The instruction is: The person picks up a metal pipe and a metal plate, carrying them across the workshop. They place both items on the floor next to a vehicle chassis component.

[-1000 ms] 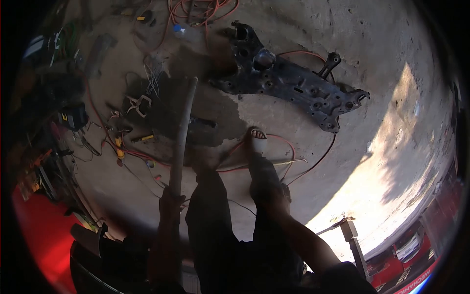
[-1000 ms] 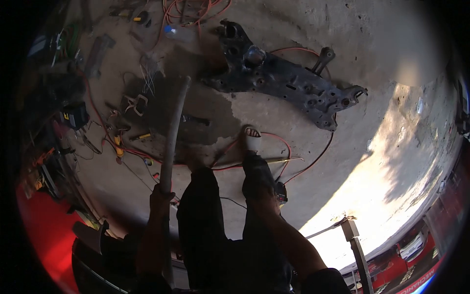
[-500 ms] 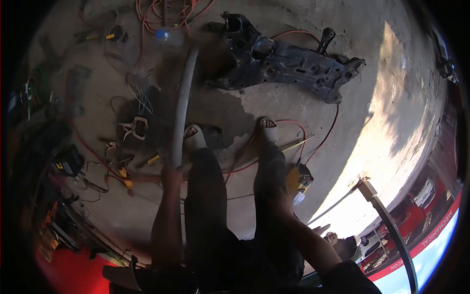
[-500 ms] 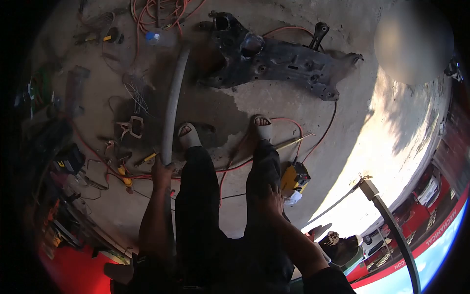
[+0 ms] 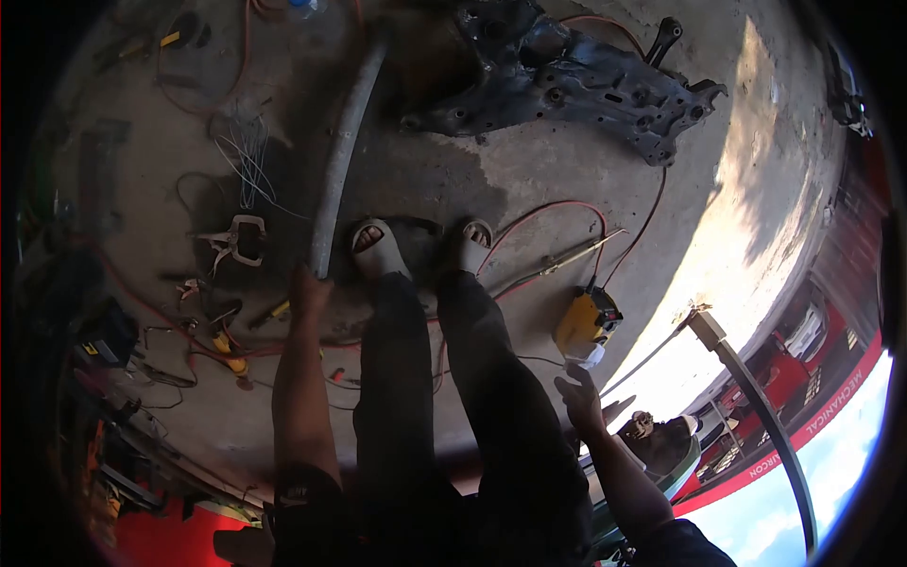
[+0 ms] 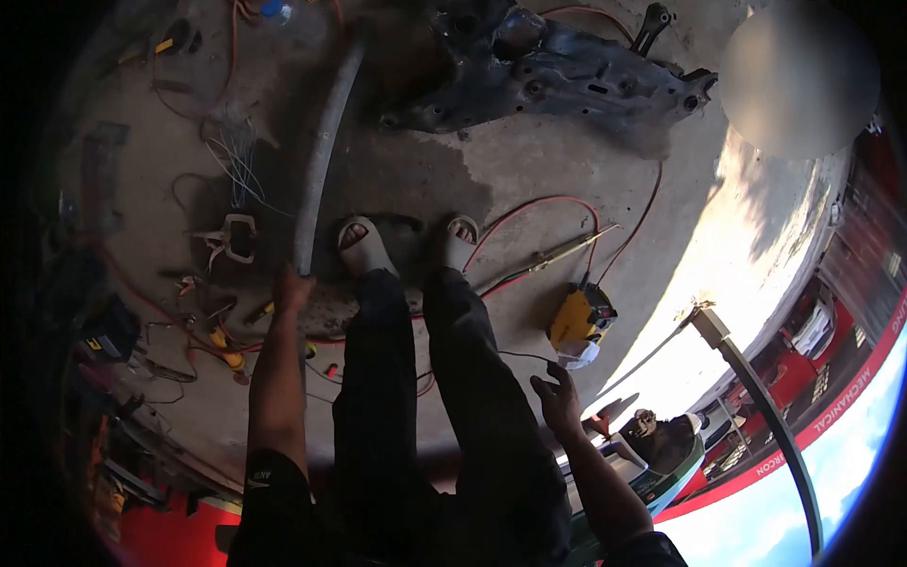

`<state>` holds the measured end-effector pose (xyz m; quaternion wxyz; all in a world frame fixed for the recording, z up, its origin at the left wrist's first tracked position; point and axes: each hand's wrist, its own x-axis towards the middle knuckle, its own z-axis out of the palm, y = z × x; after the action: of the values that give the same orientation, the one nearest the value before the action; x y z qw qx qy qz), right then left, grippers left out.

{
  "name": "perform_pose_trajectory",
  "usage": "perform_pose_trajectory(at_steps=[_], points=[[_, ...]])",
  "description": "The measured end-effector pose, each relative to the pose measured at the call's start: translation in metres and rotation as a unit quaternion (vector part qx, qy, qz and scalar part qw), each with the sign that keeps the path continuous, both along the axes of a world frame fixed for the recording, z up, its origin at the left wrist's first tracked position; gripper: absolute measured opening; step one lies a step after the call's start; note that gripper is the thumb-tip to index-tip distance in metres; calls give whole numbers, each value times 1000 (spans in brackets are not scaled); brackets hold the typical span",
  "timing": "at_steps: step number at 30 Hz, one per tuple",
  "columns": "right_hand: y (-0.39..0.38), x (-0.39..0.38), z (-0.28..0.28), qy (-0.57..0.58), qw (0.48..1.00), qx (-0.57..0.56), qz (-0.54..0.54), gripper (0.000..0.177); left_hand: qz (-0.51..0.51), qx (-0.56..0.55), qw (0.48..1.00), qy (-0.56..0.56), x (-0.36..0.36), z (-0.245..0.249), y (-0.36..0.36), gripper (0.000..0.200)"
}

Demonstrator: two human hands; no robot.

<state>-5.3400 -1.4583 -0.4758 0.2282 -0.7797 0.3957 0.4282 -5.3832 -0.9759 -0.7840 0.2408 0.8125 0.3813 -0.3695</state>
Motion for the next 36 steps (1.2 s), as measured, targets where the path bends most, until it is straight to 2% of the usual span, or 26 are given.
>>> perform_pose_trajectory(at_steps=[4,5,9,12,16,20,23,25,32,33,36], points=[[-30,-59,-62,68,986,-17,154,62,14,-35,997,61,1,-27,-2,67],[-32,-69,-72,77,984,-26,158,65,13,-40,995,87,-3,-30,-5,68],[-59,-104,-113,104,983,-41,146,66,-15,-7,998,56,-2,-59,-15,68],[-67,-119,-115,113,984,-46,127,58,-12,-5,997,78,-1,-80,-23,68],[-91,-144,-111,143,983,-64,97,60,-27,2,997,77,1,-92,-28,65],[-106,-160,-104,170,976,-90,100,62,-85,55,986,130,25,-72,-40,55],[-106,-173,-98,179,978,-81,75,64,-151,107,980,72,17,-50,-53,39],[-106,-185,-92,176,979,-61,86,67,-139,67,985,79,19,-29,-59,32],[-77,-181,-71,127,990,-18,60,66,-156,-3,986,61,43,39,-79,36],[-74,-181,-65,125,991,-17,51,67,-155,-26,983,91,44,43,-80,47],[-68,-176,-50,113,993,-23,26,66,-146,-43,986,65,55,83,-101,49]])
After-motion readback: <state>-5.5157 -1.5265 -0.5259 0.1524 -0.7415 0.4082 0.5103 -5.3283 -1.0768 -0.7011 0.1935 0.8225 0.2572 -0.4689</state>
